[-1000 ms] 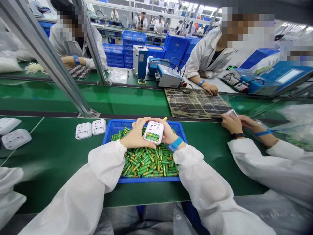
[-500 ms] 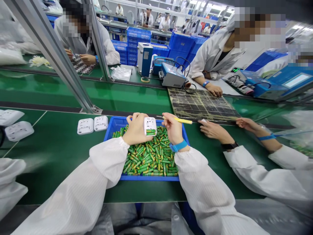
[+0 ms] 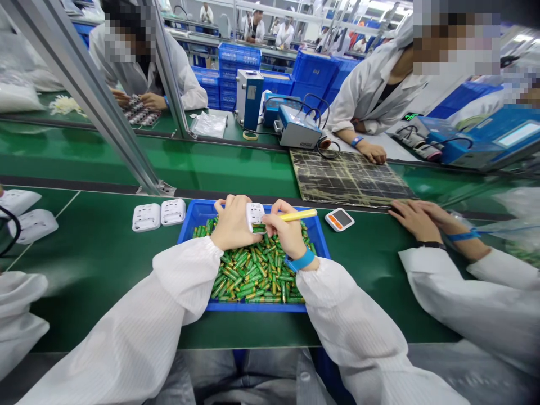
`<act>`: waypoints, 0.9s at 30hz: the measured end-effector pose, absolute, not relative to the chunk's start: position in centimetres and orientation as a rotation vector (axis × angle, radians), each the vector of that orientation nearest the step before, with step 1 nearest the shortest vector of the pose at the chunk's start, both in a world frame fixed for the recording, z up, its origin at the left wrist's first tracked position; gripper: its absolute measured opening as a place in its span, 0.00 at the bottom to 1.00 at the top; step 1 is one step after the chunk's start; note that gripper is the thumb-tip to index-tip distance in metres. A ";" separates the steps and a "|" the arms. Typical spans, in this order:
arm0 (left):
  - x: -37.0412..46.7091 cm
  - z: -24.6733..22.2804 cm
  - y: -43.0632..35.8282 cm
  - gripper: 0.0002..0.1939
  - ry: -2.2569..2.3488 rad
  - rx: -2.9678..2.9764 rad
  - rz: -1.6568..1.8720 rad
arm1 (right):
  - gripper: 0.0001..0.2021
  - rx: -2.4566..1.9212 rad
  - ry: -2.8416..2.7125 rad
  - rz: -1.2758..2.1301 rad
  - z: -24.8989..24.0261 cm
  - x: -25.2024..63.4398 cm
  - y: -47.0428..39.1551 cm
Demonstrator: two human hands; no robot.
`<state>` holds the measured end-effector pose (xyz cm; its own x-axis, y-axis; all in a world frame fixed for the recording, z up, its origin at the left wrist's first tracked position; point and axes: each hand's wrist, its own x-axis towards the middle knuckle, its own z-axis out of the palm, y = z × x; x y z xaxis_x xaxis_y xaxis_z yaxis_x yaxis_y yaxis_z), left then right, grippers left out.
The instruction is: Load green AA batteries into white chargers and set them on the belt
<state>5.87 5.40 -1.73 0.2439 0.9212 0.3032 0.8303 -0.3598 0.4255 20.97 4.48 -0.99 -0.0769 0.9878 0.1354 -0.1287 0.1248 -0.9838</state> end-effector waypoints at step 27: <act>5.1 -1.1 5.6 0.37 1.679 2.166 0.840 | 0.10 -1.006 -1.050 1.164 -1.2 22.3 5.6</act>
